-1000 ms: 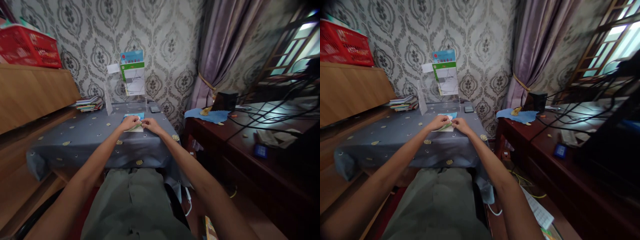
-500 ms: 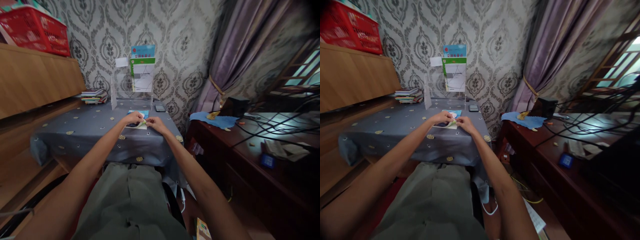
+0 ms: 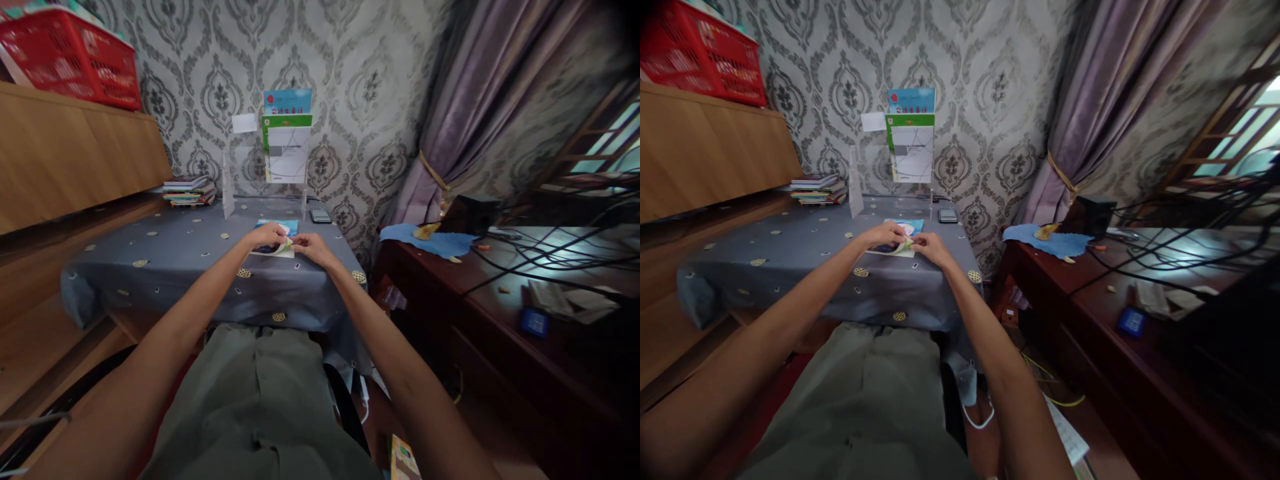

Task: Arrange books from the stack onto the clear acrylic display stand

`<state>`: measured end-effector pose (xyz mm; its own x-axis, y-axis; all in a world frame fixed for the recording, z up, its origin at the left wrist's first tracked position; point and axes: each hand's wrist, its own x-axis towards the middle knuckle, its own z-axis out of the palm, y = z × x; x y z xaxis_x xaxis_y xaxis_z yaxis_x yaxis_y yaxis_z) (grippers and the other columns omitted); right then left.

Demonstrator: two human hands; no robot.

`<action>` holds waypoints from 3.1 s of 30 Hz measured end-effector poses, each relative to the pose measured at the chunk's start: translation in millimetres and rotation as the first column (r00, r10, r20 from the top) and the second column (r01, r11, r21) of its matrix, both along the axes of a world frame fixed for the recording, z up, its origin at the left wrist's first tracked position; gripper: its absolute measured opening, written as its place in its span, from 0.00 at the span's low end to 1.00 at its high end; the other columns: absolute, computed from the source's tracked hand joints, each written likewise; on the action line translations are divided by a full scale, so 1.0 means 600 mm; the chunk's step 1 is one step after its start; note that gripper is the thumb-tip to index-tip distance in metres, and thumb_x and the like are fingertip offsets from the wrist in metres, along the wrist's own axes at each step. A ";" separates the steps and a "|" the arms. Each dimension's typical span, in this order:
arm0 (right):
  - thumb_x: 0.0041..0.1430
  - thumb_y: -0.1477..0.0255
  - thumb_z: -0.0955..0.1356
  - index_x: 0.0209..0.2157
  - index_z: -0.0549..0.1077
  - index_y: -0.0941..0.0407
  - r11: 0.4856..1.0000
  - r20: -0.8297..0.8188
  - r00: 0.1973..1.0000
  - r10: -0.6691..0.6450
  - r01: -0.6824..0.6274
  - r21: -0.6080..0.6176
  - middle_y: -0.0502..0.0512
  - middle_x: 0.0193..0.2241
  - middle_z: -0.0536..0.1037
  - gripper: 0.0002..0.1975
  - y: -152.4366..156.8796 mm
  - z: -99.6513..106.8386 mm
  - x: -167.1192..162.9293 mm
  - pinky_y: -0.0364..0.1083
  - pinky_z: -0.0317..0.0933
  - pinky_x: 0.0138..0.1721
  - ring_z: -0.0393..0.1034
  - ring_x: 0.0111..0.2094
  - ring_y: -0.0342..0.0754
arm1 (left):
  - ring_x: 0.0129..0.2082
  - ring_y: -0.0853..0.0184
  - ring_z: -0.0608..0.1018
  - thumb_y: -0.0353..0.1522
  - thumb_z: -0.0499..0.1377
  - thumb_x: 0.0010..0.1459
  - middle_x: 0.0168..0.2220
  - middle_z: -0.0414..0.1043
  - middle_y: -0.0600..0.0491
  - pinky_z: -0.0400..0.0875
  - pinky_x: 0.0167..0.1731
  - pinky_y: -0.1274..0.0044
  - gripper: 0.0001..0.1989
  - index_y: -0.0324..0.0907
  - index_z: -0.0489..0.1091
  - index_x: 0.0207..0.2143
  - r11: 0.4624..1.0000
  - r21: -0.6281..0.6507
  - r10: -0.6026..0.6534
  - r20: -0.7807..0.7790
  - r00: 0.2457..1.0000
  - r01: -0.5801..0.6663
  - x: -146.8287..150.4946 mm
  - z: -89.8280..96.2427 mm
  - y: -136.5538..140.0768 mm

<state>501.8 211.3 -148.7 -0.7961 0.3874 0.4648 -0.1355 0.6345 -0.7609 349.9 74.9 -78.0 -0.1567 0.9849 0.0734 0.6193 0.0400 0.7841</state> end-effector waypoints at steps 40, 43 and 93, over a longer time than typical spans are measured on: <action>0.51 0.76 0.67 0.34 0.82 0.56 0.913 0.069 0.993 -0.094 0.058 0.403 0.53 0.30 0.79 0.11 -0.048 0.021 0.054 0.44 0.61 0.34 0.70 0.31 0.47 | 0.19 0.74 0.61 0.30 0.62 0.45 0.15 0.59 0.59 0.54 0.22 0.79 0.05 0.37 0.72 0.19 0.996 0.037 -0.079 -0.014 0.997 0.079 0.006 -0.004 0.002; 0.52 0.78 0.67 0.36 0.83 0.54 0.867 0.105 0.988 -0.112 0.046 0.495 0.55 0.33 0.78 0.14 -0.062 0.020 0.072 0.45 0.60 0.38 0.70 0.35 0.50 | 0.19 0.73 0.62 0.29 0.63 0.44 0.15 0.60 0.59 0.55 0.22 0.79 0.05 0.37 0.73 0.20 0.997 0.043 -0.071 -0.007 0.997 0.071 0.005 -0.006 0.003; 0.54 0.88 0.60 0.44 0.82 0.52 0.799 0.152 0.957 -0.249 0.114 0.590 0.57 0.41 0.79 0.27 -0.077 0.016 0.082 0.45 0.61 0.44 0.69 0.44 0.51 | 0.19 0.75 0.61 0.29 0.62 0.44 0.17 0.60 0.59 0.56 0.21 0.81 0.04 0.36 0.74 0.22 0.996 0.037 -0.083 0.005 0.997 0.082 -0.012 -0.019 0.016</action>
